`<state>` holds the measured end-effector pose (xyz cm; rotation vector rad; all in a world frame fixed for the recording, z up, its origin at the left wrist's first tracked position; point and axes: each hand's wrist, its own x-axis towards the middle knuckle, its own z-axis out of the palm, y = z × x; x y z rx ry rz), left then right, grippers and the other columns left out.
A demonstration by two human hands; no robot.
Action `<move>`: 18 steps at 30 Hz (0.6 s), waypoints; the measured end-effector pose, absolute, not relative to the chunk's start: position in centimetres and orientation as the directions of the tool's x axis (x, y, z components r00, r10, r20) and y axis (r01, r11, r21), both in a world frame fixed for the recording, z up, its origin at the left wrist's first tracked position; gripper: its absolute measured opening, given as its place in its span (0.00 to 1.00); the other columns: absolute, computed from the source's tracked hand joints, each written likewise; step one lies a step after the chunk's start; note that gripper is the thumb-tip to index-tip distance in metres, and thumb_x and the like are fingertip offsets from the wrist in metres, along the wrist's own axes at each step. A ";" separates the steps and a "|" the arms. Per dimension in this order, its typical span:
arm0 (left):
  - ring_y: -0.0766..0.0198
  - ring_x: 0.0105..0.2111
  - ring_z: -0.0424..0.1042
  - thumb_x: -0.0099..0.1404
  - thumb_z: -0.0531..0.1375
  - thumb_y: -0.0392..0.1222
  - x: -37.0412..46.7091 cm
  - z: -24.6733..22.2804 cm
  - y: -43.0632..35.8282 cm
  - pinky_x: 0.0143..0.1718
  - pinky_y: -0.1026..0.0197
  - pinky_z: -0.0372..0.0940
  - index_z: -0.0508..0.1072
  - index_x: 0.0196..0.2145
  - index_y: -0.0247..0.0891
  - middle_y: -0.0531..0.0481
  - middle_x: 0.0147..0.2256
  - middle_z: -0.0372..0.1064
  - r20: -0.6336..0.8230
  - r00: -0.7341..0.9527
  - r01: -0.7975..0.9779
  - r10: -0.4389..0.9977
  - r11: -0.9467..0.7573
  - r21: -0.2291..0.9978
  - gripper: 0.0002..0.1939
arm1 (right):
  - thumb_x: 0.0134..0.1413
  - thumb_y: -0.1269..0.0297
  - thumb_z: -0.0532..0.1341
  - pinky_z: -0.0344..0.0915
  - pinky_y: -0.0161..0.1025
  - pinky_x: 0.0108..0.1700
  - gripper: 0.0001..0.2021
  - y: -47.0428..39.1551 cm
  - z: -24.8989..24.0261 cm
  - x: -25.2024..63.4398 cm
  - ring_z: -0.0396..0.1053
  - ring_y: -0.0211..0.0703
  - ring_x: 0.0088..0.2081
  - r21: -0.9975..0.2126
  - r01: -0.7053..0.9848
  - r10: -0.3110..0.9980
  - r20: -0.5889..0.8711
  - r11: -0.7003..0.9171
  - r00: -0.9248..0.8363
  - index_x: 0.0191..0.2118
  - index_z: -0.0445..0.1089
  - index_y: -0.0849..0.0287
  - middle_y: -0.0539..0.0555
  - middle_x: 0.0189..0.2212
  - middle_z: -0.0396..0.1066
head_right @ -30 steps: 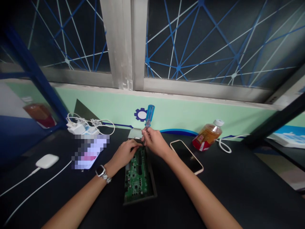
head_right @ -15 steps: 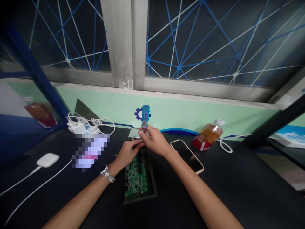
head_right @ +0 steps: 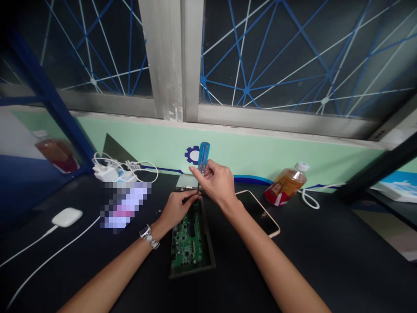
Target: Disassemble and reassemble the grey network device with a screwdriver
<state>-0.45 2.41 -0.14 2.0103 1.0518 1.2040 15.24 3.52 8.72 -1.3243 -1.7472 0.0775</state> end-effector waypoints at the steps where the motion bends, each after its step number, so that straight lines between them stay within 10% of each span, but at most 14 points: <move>1: 0.56 0.44 0.77 0.71 0.55 0.46 -0.5 -0.1 2.4 0.48 0.57 0.69 0.79 0.44 0.41 0.49 0.42 0.79 0.457 0.288 0.332 0.842 -0.535 0.777 0.14 | 0.55 0.44 0.60 0.56 0.36 0.27 0.22 3.5 8.8 15.3 0.61 0.37 0.21 -0.523 0.741 0.790 0.613 0.421 -0.016 0.22 0.59 0.56 0.48 0.18 0.64; 18: 0.56 0.44 0.77 0.70 0.56 0.47 -0.8 -0.4 2.6 0.48 0.56 0.69 0.79 0.44 0.41 0.49 0.43 0.79 0.439 0.299 0.319 0.847 -0.522 0.791 0.14 | 0.60 0.51 0.59 0.54 0.34 0.26 0.15 3.6 9.0 15.7 0.59 0.35 0.23 -0.570 0.625 0.814 0.547 0.534 -0.196 0.30 0.66 0.58 0.48 0.22 0.63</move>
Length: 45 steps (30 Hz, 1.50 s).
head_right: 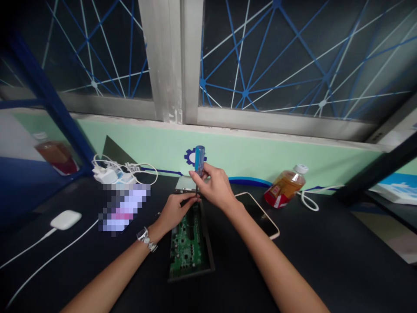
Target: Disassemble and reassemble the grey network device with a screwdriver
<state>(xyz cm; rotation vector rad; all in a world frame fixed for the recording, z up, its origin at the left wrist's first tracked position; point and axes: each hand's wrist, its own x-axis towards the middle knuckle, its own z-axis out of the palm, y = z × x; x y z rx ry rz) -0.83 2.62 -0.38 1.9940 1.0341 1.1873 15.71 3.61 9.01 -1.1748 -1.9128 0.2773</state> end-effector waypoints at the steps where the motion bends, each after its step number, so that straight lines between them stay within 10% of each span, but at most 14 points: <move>1: 0.56 0.43 0.77 0.70 0.56 0.46 -0.9 -0.3 2.6 0.48 0.57 0.69 0.79 0.44 0.41 0.49 0.42 0.79 0.438 0.299 0.320 0.848 -0.521 0.791 0.13 | 0.60 0.51 0.58 0.55 0.34 0.26 0.15 3.7 9.0 15.8 0.59 0.35 0.23 -0.587 0.611 0.823 0.528 0.531 -0.208 0.31 0.67 0.59 0.48 0.22 0.64; 12: 0.58 0.45 0.76 0.71 0.53 0.41 -0.6 1.0 2.4 0.50 0.57 0.68 0.75 0.50 0.40 0.47 0.46 0.78 0.447 0.338 0.191 0.828 -0.525 0.829 0.15 | 0.61 0.48 0.56 0.68 0.36 0.29 0.19 4.3 9.9 17.2 0.71 0.43 0.35 -0.846 0.331 0.874 0.274 0.417 -0.402 0.42 0.71 0.59 0.56 0.37 0.75; 19: 0.58 0.41 0.78 0.70 0.56 0.41 -0.4 0.9 2.5 0.46 0.59 0.70 0.78 0.45 0.39 0.48 0.41 0.79 0.446 0.301 0.187 0.843 -0.511 0.839 0.13 | 0.45 0.43 0.67 0.60 0.36 0.28 0.21 3.5 9.6 16.4 0.65 0.38 0.24 -0.616 0.661 0.859 0.505 0.430 -0.088 0.29 0.65 0.57 0.48 0.22 0.69; 25: 0.57 0.41 0.78 0.69 0.57 0.42 -0.3 0.8 2.5 0.46 0.59 0.70 0.79 0.44 0.39 0.48 0.42 0.79 0.463 0.281 0.223 0.841 -0.526 0.821 0.12 | 0.51 0.43 0.63 0.55 0.36 0.26 0.23 3.4 9.0 15.9 0.60 0.37 0.21 -0.531 0.751 0.815 0.579 0.392 -0.015 0.21 0.62 0.57 0.48 0.17 0.64; 35: 0.59 0.36 0.78 0.66 0.61 0.41 -0.1 0.5 2.7 0.42 0.61 0.71 0.79 0.39 0.38 0.48 0.37 0.80 0.463 0.228 0.200 0.856 -0.507 0.838 0.08 | 0.51 0.48 0.65 0.65 0.37 0.31 0.18 4.4 9.1 16.9 0.70 0.42 0.30 -0.751 0.480 0.891 0.388 0.453 -0.234 0.38 0.74 0.60 0.53 0.29 0.74; 45: 0.59 0.35 0.78 0.64 0.63 0.42 0.0 0.1 3.1 0.40 0.61 0.71 0.79 0.38 0.38 0.48 0.36 0.80 0.476 0.213 0.215 0.853 -0.516 0.829 0.08 | 0.44 0.53 0.71 0.71 0.41 0.34 0.16 4.9 7.9 17.2 0.74 0.44 0.29 -0.925 0.279 0.937 0.171 0.259 -0.303 0.31 0.76 0.62 0.54 0.26 0.77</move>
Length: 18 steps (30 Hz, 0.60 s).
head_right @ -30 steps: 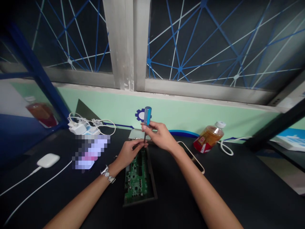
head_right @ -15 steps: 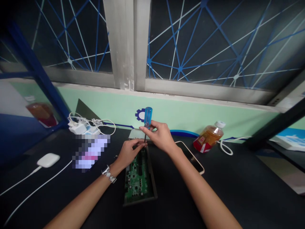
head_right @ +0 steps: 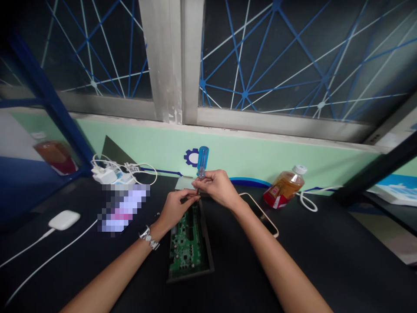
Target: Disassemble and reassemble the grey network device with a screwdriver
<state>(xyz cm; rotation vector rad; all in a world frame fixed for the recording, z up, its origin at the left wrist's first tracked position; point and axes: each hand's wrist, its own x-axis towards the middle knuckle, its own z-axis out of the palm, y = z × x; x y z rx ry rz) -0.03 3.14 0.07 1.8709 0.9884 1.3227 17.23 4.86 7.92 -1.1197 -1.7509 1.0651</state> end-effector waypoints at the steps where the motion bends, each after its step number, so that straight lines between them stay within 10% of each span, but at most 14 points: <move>1: 0.59 0.35 0.78 0.64 0.63 0.42 0.0 0.0 3.2 0.40 0.61 0.71 0.79 0.38 0.38 0.48 0.36 0.80 0.478 0.209 0.215 0.853 -0.517 0.828 0.07 | 0.44 0.52 0.70 0.72 0.41 0.36 0.16 4.8 8.0 17.3 0.74 0.44 0.30 -0.933 0.264 0.933 0.154 0.246 -0.325 0.32 0.77 0.62 0.54 0.27 0.77; 11: 0.58 0.36 0.78 0.67 0.60 0.45 0.1 0.2 3.0 0.40 0.60 0.70 0.79 0.41 0.37 0.47 0.37 0.80 0.433 0.272 0.212 0.859 -0.493 0.844 0.11 | 0.59 0.50 0.61 0.71 0.44 0.46 0.19 4.1 8.6 17.5 0.76 0.45 0.41 -0.930 0.239 0.850 0.124 0.280 -0.513 0.44 0.77 0.62 0.57 0.40 0.79; 18: 0.59 0.39 0.79 0.69 0.57 0.40 -0.6 0.8 3.2 0.43 0.61 0.71 0.78 0.42 0.37 0.47 0.39 0.79 0.391 0.375 0.142 0.841 -0.469 0.872 0.11 | 0.62 0.54 0.57 0.72 0.37 0.34 0.16 3.9 9.0 17.8 0.74 0.38 0.32 -0.891 0.305 0.844 0.141 0.336 -0.518 0.45 0.75 0.58 0.56 0.43 0.77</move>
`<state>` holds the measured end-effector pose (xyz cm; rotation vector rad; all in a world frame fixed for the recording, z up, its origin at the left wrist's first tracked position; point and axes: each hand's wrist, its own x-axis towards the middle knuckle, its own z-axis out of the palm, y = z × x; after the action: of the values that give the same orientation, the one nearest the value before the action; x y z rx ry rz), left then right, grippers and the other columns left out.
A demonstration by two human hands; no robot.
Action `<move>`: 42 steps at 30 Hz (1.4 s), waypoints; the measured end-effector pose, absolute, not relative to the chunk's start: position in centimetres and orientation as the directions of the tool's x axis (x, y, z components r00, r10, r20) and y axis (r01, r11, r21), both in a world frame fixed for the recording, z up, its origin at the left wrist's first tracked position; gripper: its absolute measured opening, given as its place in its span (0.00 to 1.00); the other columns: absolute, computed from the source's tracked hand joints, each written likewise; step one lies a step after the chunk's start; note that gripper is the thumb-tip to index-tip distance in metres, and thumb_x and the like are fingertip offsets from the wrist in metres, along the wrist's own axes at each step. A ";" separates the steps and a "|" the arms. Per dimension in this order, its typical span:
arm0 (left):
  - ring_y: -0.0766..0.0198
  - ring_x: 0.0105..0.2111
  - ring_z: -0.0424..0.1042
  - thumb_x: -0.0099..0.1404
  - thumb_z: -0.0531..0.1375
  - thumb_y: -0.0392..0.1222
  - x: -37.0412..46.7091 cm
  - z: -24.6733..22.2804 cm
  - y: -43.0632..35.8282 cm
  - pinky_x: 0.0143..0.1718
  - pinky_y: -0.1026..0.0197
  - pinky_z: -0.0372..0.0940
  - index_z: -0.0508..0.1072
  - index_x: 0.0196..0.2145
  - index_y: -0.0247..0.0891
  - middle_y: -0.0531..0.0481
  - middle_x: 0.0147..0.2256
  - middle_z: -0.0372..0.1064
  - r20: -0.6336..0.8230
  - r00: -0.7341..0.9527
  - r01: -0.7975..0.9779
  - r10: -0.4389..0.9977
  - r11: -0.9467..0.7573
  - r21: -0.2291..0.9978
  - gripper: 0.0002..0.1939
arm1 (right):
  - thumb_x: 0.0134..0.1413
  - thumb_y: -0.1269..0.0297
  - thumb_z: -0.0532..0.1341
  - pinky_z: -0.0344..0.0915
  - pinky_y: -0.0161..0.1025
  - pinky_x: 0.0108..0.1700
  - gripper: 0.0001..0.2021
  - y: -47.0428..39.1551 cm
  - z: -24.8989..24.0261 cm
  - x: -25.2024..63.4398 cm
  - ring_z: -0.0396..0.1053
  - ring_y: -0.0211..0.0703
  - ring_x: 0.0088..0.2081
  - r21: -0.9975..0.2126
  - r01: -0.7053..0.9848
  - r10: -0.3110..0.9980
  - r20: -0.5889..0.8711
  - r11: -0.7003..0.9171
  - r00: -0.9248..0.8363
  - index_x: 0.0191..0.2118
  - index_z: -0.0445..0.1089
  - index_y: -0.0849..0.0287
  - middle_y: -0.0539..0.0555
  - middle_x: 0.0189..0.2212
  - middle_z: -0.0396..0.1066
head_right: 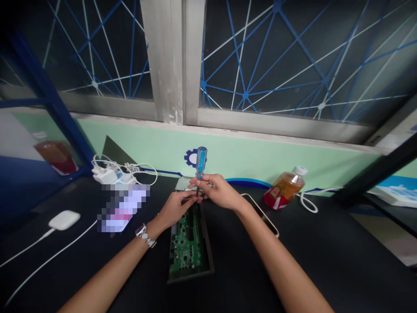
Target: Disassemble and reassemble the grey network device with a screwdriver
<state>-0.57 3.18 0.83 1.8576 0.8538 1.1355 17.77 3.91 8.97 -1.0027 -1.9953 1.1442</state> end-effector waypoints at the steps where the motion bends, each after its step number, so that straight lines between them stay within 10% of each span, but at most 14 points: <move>1: 0.59 0.39 0.79 0.69 0.57 0.40 -0.7 0.9 3.2 0.43 0.61 0.71 0.79 0.42 0.37 0.47 0.39 0.80 0.387 0.379 0.145 0.841 -0.467 0.872 0.11 | 0.60 0.54 0.59 0.71 0.37 0.32 0.15 4.0 8.9 17.7 0.74 0.39 0.32 -0.881 0.321 0.859 0.160 0.346 -0.487 0.44 0.75 0.59 0.56 0.41 0.77; 14: 0.60 0.33 0.78 0.64 0.63 0.41 -0.4 0.2 3.5 0.37 0.63 0.70 0.80 0.36 0.36 0.49 0.33 0.80 0.441 0.247 0.193 0.863 -0.490 0.850 0.07 | 0.58 0.55 0.62 0.65 0.32 0.25 0.13 3.9 8.6 17.5 0.72 0.37 0.23 -0.894 0.348 0.893 0.110 0.280 -0.436 0.34 0.70 0.61 0.51 0.21 0.72; 42: 0.58 0.40 0.78 0.66 0.60 0.41 -1.2 0.3 3.4 0.46 0.58 0.71 0.79 0.43 0.36 0.45 0.40 0.79 0.375 0.342 0.087 0.862 -0.426 0.901 0.11 | 0.55 0.61 0.64 0.66 0.32 0.26 0.08 4.2 8.1 17.6 0.73 0.38 0.26 -0.907 0.295 0.873 0.139 0.302 -0.468 0.36 0.67 0.60 0.51 0.27 0.73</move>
<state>-1.17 3.40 0.28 1.7700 0.8447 1.1660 17.59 4.18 8.08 -1.0370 -1.9256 1.1456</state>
